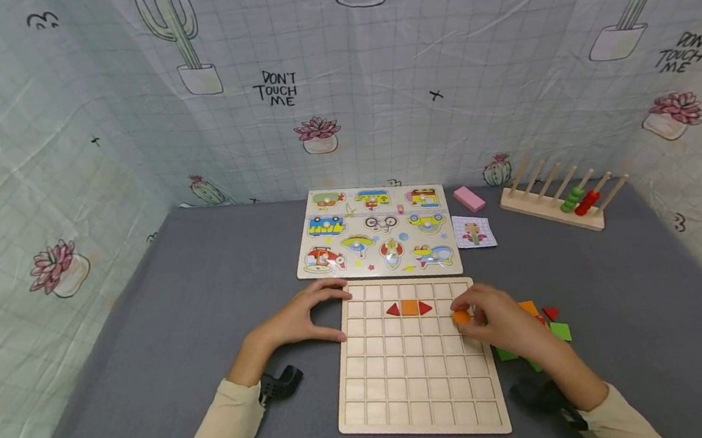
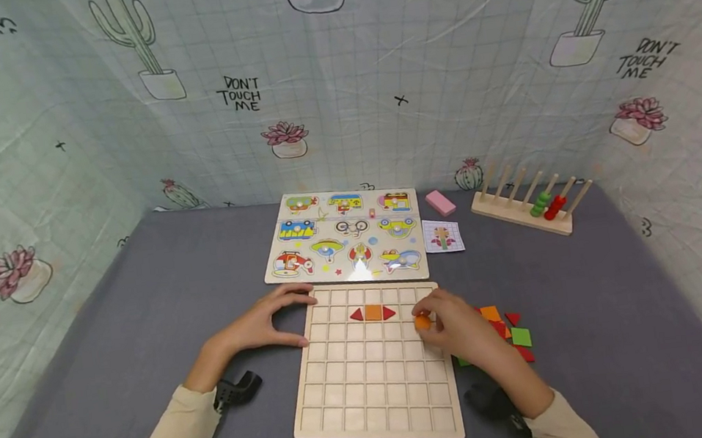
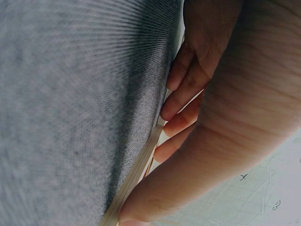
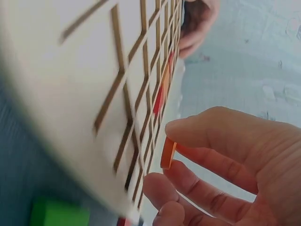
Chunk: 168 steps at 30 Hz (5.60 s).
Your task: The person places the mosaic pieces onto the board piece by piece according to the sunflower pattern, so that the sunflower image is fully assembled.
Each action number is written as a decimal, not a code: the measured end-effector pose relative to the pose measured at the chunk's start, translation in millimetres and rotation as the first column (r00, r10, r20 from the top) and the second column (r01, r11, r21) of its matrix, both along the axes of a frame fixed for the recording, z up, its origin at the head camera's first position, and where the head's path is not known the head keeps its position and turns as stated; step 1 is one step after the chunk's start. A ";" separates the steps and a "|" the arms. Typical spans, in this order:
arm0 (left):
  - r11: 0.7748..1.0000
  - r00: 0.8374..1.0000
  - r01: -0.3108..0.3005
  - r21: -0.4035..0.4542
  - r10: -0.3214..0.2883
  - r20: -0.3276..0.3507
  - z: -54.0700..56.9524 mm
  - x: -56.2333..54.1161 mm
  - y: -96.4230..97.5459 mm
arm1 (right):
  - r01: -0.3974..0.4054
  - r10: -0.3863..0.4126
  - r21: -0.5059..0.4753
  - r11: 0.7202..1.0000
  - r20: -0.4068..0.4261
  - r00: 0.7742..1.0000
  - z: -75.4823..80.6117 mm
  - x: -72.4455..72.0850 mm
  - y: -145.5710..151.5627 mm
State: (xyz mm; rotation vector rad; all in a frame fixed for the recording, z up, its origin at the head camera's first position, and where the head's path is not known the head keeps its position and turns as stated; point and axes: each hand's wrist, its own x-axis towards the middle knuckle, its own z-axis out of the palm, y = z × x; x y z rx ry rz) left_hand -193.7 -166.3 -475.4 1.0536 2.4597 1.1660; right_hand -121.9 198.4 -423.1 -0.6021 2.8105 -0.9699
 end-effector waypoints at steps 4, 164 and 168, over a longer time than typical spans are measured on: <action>1.000 1.000 0.002 -0.003 -0.002 0.003 2.0 0.4 0.5 | -0.013 0.013 -0.011 1.000 0.050 0.999 -2.5 -1.4 -14.9; 1.000 1.000 -0.001 -0.014 0.002 0.024 0.4 -0.6 2.7 | -0.278 0.281 -0.046 0.960 0.111 0.953 -7.4 -17.1 -0.4; 1.000 1.000 0.005 -0.014 -0.005 0.018 0.6 -1.4 4.4 | -0.279 0.281 -0.030 0.960 0.113 0.953 -7.4 -17.0 -8.4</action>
